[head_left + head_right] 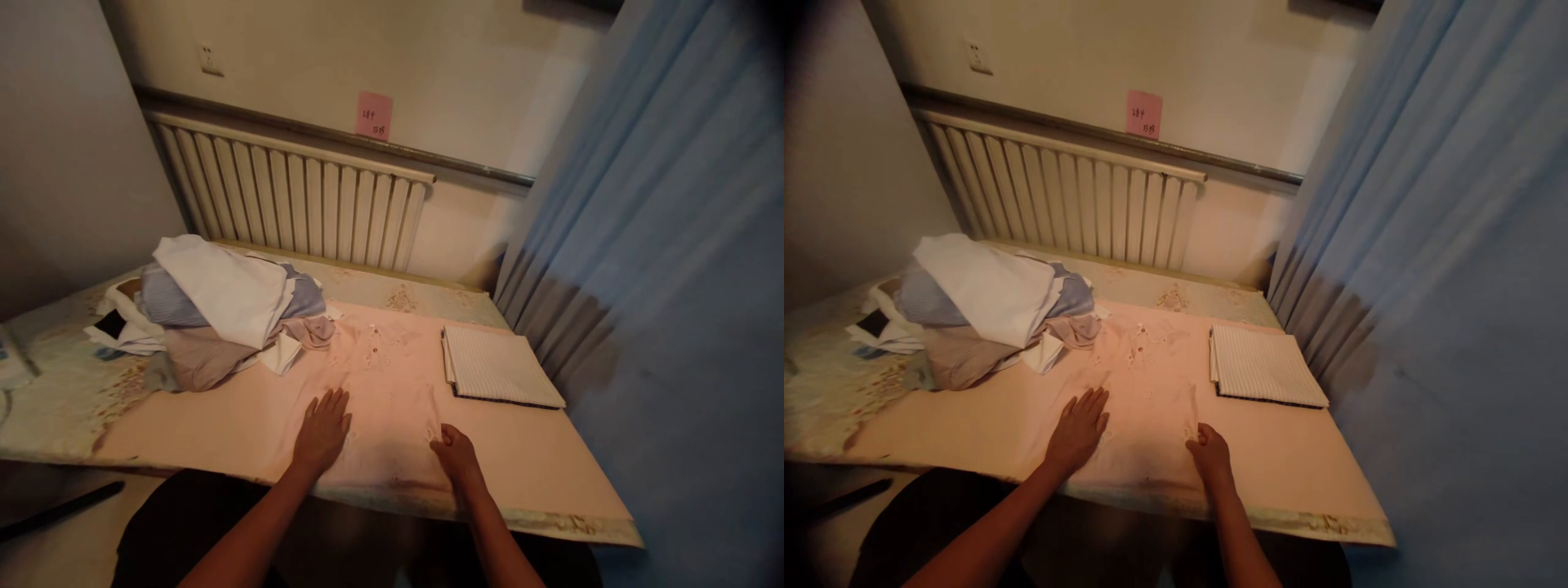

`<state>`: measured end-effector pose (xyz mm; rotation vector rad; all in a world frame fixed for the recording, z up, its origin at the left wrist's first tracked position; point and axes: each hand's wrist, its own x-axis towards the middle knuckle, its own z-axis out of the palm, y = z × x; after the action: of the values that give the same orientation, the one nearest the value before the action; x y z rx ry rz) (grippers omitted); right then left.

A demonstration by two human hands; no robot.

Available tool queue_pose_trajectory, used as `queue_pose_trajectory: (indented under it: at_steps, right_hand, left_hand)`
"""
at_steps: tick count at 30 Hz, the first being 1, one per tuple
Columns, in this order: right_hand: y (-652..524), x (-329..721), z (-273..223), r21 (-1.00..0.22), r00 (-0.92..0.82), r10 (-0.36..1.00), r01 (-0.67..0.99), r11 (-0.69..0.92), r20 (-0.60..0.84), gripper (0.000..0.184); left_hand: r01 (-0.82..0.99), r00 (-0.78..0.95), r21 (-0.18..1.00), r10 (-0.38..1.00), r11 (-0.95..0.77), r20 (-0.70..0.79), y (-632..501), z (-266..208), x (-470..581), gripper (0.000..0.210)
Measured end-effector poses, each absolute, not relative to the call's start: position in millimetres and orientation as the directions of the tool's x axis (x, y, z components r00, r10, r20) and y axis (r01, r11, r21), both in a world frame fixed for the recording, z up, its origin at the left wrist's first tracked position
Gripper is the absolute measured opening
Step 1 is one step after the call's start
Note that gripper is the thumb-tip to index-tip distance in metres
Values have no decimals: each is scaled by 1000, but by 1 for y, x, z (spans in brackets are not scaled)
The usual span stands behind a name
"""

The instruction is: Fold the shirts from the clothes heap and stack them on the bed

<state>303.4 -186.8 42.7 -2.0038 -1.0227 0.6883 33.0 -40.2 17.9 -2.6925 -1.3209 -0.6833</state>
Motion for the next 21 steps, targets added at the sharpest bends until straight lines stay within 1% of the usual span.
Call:
queue_pose_trajectory:
  at_steps: [8,16,21]
  right_hand:
    - [-186,306,37,-815,529,844,450,-366,-87,32]
    - [-192,304,36,-802,555,830,468,-372,-61,42]
    - [-193,302,38,-786,560,827,486,-383,-57,42]
  left_hand:
    - [770,528,131,739,-625,418,-40,17,33,47]
    - [773,532,130,747,-621,399,-41,17,33,47]
    - [775,526,131,747,-618,407,-41,17,33,47]
